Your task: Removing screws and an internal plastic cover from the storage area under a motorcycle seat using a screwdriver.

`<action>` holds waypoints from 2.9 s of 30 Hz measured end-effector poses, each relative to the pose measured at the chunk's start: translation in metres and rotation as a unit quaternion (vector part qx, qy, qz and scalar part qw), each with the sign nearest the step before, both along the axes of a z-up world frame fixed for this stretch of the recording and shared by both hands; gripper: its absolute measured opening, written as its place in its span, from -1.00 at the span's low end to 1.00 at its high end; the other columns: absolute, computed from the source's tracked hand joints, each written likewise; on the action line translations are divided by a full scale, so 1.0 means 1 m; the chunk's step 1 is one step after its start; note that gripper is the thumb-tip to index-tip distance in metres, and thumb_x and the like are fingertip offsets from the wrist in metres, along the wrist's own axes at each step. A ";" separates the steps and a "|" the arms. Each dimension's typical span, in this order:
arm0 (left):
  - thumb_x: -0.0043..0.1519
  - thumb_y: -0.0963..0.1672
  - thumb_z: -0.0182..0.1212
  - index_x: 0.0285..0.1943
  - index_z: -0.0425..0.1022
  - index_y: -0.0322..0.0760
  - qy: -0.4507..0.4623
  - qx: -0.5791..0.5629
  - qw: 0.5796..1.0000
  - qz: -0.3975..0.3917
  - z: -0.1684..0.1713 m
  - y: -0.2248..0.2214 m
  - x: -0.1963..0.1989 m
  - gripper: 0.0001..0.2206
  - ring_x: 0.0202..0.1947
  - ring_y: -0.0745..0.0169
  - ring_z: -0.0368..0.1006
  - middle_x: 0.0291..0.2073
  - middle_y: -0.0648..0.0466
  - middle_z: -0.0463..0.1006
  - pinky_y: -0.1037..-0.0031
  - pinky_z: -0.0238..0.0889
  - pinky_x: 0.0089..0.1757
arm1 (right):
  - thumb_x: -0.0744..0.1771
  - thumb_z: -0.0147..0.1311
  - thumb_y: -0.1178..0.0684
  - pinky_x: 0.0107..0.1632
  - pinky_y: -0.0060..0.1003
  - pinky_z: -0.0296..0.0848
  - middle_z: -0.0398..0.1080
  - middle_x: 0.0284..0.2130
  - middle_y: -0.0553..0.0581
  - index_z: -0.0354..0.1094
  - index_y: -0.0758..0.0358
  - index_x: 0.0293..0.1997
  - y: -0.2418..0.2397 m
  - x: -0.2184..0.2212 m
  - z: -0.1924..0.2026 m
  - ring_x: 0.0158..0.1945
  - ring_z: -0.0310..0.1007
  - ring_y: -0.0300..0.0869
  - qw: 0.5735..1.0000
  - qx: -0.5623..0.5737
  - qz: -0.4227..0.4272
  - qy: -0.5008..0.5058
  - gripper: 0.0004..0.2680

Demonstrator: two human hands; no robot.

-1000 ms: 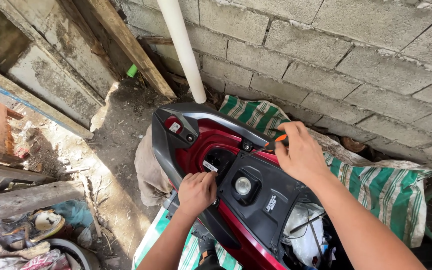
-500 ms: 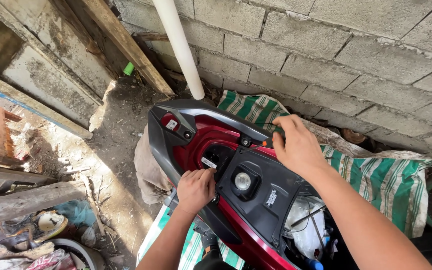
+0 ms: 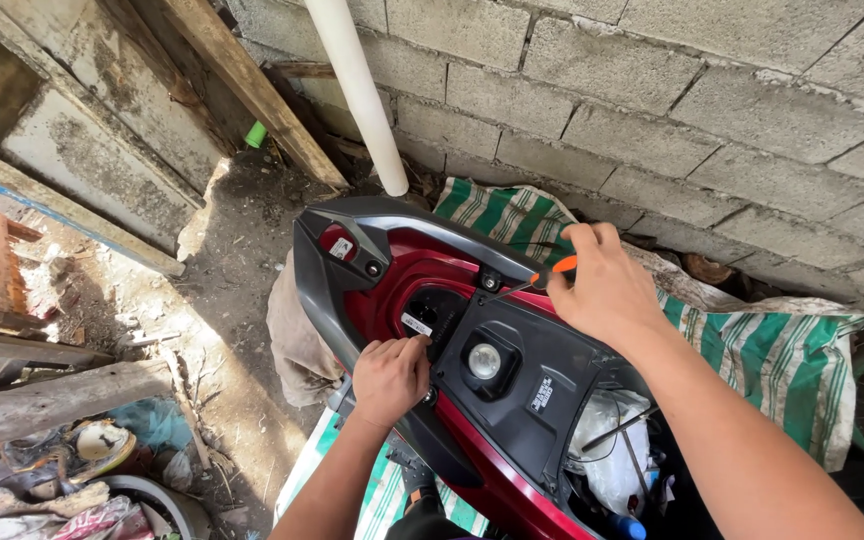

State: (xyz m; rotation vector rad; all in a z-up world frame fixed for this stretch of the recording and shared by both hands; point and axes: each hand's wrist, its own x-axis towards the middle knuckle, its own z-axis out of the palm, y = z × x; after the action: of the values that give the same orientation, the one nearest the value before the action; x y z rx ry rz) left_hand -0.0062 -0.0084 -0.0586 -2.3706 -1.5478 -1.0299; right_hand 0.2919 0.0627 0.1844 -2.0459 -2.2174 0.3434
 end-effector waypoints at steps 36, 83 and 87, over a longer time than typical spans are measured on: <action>0.56 0.23 -0.05 -0.14 0.42 -0.16 -0.801 -0.294 0.521 0.033 -0.084 0.087 0.149 -0.49 -0.67 0.28 0.22 -0.66 0.15 0.20 -0.22 0.26 0.37 | 0.44 0.10 0.06 -0.13 0.17 0.70 0.49 -0.02 0.27 0.35 0.25 0.34 -0.001 0.047 -0.036 -0.08 0.70 0.28 0.992 0.096 0.030 0.072 -0.71; 0.56 0.17 0.06 -0.22 0.40 -0.18 -0.779 -0.299 0.550 0.038 -0.071 0.081 0.146 -0.54 -0.62 0.37 0.18 -0.64 0.22 0.17 -0.08 0.40 0.30 | 0.42 0.06 0.19 -0.14 0.26 0.67 0.43 0.07 0.40 0.31 0.32 0.40 -0.024 0.057 -0.041 0.06 0.59 0.43 0.976 0.090 0.023 0.195 -0.67; 0.56 0.16 0.07 -0.22 0.39 -0.15 -0.784 -0.299 0.542 0.038 -0.072 0.081 0.146 -0.55 -0.63 0.38 0.18 -0.65 0.23 0.17 -0.08 0.39 0.31 | 0.45 0.03 0.08 -0.05 0.20 0.66 0.49 0.04 0.37 0.40 0.28 0.37 -0.024 0.060 -0.036 0.10 0.59 0.42 0.971 0.083 0.031 0.221 -0.70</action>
State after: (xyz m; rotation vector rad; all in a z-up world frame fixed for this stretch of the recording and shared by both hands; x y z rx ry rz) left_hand 0.1402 0.0724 -0.1308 -0.8602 -2.5068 -3.5147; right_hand 0.3520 0.0391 0.1486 -1.6246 -1.9645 0.5398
